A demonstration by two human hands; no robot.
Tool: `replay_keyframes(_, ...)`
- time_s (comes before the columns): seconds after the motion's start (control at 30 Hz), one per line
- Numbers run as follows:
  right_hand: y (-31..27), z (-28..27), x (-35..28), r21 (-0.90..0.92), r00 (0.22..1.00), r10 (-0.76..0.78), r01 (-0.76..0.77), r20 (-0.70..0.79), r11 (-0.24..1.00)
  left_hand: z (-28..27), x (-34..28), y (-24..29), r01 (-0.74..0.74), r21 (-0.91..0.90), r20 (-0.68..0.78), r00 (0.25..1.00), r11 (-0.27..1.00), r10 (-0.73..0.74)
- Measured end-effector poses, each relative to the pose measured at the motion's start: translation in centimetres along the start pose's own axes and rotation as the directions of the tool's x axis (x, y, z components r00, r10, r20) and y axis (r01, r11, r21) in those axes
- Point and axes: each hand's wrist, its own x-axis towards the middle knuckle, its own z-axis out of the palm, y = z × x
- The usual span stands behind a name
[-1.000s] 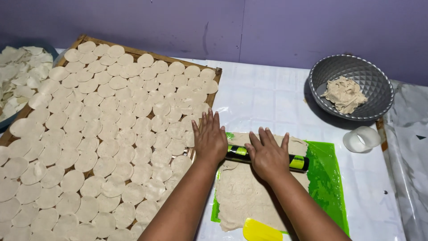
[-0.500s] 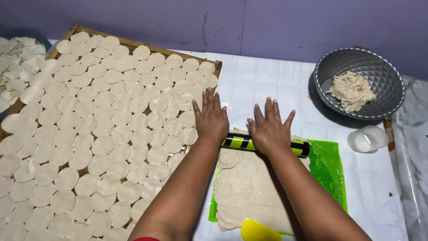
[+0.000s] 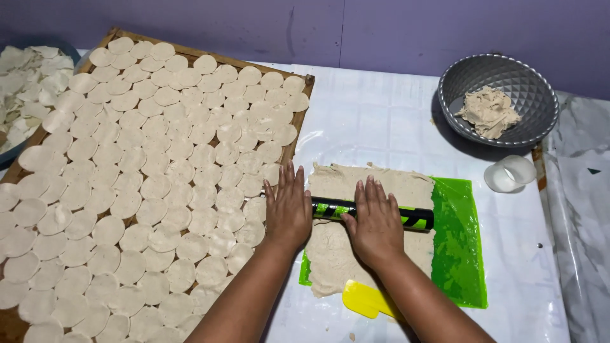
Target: The recorder rolls out dough and prepares small circular pastry rounds on a work station.
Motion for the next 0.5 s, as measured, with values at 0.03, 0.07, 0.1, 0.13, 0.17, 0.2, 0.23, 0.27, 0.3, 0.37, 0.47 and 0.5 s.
replay_keyframes(0.03, 0.4, -0.9, 0.7, 0.004, 1.000, 0.002, -0.002, 0.000, 1.000, -0.7, 0.6, 0.4, -0.001, 0.004, 0.002, 1.000, 1.000, 0.001)
replay_keyframes(0.07, 0.8, -1.8, 1.5, 0.102, 0.992, 0.049, -0.060, 0.115, 0.993, -1.5, 1.4, 0.8, 0.055, 0.047, 0.108, 0.992, 0.997, -0.060)
replay_keyframes(0.1, 1.3, -2.6, 2.3, 0.191, 0.969, 0.082, -0.128, 0.233, 0.973, -2.2, 2.1, 1.1, 0.108, 0.096, 0.208, 0.970, 0.990, -0.126)
replay_keyframes(0.13, 2.0, -3.3, 3.6, 0.192, 0.969, 0.084, -0.130, 0.231, 0.973, -3.1, 3.2, 1.8, 0.105, 0.098, 0.209, 0.970, 0.990, -0.123)
replay_keyframes(0.17, 2.7, -4.0, 4.9, 0.181, 0.953, 0.142, -0.195, 0.269, 0.964, -4.0, 4.2, 2.5, 0.127, 0.136, 0.185, 0.971, 0.983, -0.151)
replay_keyframes(0.2, 3.5, -4.7, 6.3, 0.167, 0.931, 0.200, -0.259, 0.306, 0.951, -5.0, 5.4, 3.2, 0.148, 0.172, 0.161, 0.971, 0.974, -0.176)
replay_keyframes(0.23, 3.7, -4.3, 6.6, 0.168, 0.931, 0.204, -0.263, 0.303, 0.950, -4.0, 6.2, 3.0, 0.143, 0.174, 0.161, 0.972, 0.974, -0.172)
replay_keyframes(0.27, 4.0, -3.8, 6.9, 0.075, 0.940, 0.225, -0.252, 0.257, 0.965, -3.1, 7.0, 2.9, 0.125, 0.148, 0.105, 0.984, 0.981, -0.141)
replay_keyframes(0.3, 4.3, -3.4, 7.2, -0.019, 0.948, 0.241, -0.242, 0.209, 0.970, -2.2, 7.8, 2.8, 0.105, 0.123, 0.047, 0.993, 0.987, -0.111)
replay_keyframes(0.37, 4.2, -3.3, 6.7, -0.056, 0.942, 0.246, -0.240, 0.229, 0.969, 0.1, 7.8, 1.9, 0.128, 0.162, 0.108, 0.983, 0.978, -0.147)
replay_keyframes(0.47, 3.2, -3.5, 5.6, -0.093, 0.928, 0.253, -0.236, 0.273, 0.967, 0.1, 6.8, 1.6, 0.126, 0.204, 0.163, 0.974, 0.971, -0.160)
replay_keyframes(0.5, 2.7, -3.6, 4.8, -0.104, 0.919, 0.254, -0.233, 0.302, 0.967, -0.3, 6.1, 1.8, 0.105, 0.196, 0.166, 0.976, 0.975, -0.138)
